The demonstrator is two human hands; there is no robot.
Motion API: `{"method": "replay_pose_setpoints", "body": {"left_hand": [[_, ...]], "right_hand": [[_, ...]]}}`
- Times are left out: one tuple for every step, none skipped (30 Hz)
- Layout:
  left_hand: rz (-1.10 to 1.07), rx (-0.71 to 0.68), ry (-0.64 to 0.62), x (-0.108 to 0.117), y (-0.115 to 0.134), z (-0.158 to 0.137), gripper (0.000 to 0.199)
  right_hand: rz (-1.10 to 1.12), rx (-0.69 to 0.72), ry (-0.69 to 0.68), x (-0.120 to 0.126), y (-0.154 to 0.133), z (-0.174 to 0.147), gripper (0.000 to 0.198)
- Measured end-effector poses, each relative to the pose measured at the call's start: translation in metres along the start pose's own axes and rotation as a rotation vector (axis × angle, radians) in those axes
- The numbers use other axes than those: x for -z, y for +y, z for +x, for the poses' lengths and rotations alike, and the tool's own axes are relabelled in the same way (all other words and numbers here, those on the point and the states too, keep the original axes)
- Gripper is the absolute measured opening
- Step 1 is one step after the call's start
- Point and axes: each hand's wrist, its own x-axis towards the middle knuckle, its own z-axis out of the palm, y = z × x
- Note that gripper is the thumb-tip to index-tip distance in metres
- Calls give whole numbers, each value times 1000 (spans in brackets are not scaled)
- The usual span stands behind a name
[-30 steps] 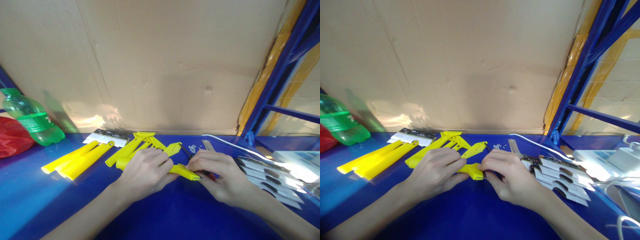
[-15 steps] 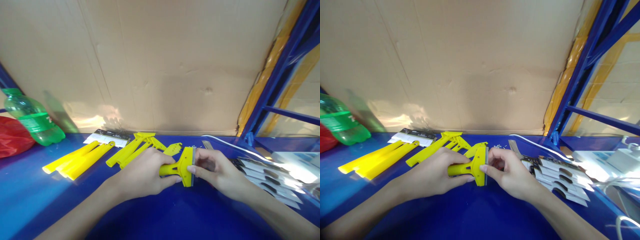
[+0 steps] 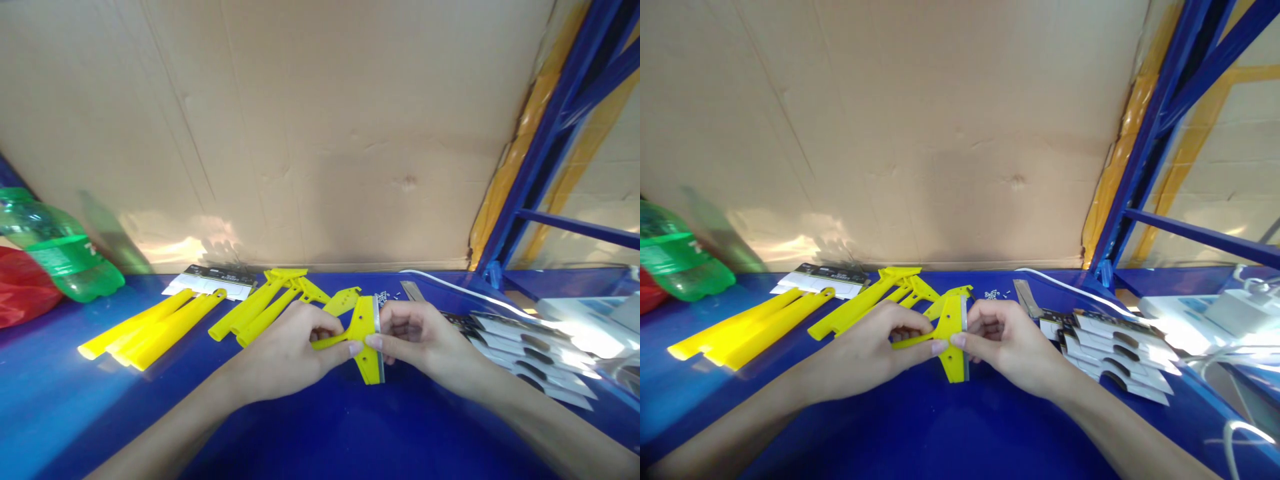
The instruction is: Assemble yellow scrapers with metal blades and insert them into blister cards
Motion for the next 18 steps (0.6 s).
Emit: {"method": "replay_pose_setpoints", "body": {"left_hand": [[-7, 15, -16, 2, 1, 0, 47], [-27, 34, -39, 3, 2, 0, 47], [-63, 56, -69, 4, 2, 1, 47], [-113, 80, -99, 5, 3, 1, 47], [-167, 104, -123, 6, 3, 2, 47], [-214, 124, -141, 7, 3, 2, 46], [-250, 139, -155, 7, 3, 3, 46], [-267, 147, -158, 8, 3, 3, 46], [-274, 152, -159, 8, 2, 3, 46], [-276, 155, -160, 8, 1, 4, 46], [-280, 158, -163, 8, 0, 3, 47], [-289, 160, -166, 8, -1, 3, 47], [-299, 163, -170, 8, -1, 3, 47], [-308, 163, -175, 7, -2, 2, 47], [-316, 162, -179, 7, -3, 2, 47], [-317, 160, -182, 8, -3, 2, 47], [-316, 157, -186, 8, -3, 1, 47], [-312, 155, -187, 8, -3, 1, 46]], "right_hand": [[3, -14, -10, 1, -2, 0, 36], [6, -32, -20, 2, -3, 0, 34], [11, -54, -29, 2, -6, -1, 34], [16, -76, -38, 3, -8, -1, 33], [19, -95, -43, 3, -10, -1, 33], [23, -109, -42, 3, -12, -1, 33], [27, -118, -38, 3, -13, -1, 33], [32, -121, -31, 3, -14, -1, 33], [37, -119, -25, 2, -15, -1, 33], [42, -117, -20, 2, -16, -1, 33], [45, -117, -18, 1, -16, 0, 33], [48, -117, -18, 1, -17, 0, 33], [50, -120, -21, 1, -17, -1, 33], [50, -127, -24, 1, -17, -1, 33], [50, -135, -28, 1, -17, -1, 33], [51, -144, -33, 1, -17, -1, 34], [53, -151, -37, 1, -17, -1, 34], [56, -156, -41, 1, -17, -2, 34]]}}
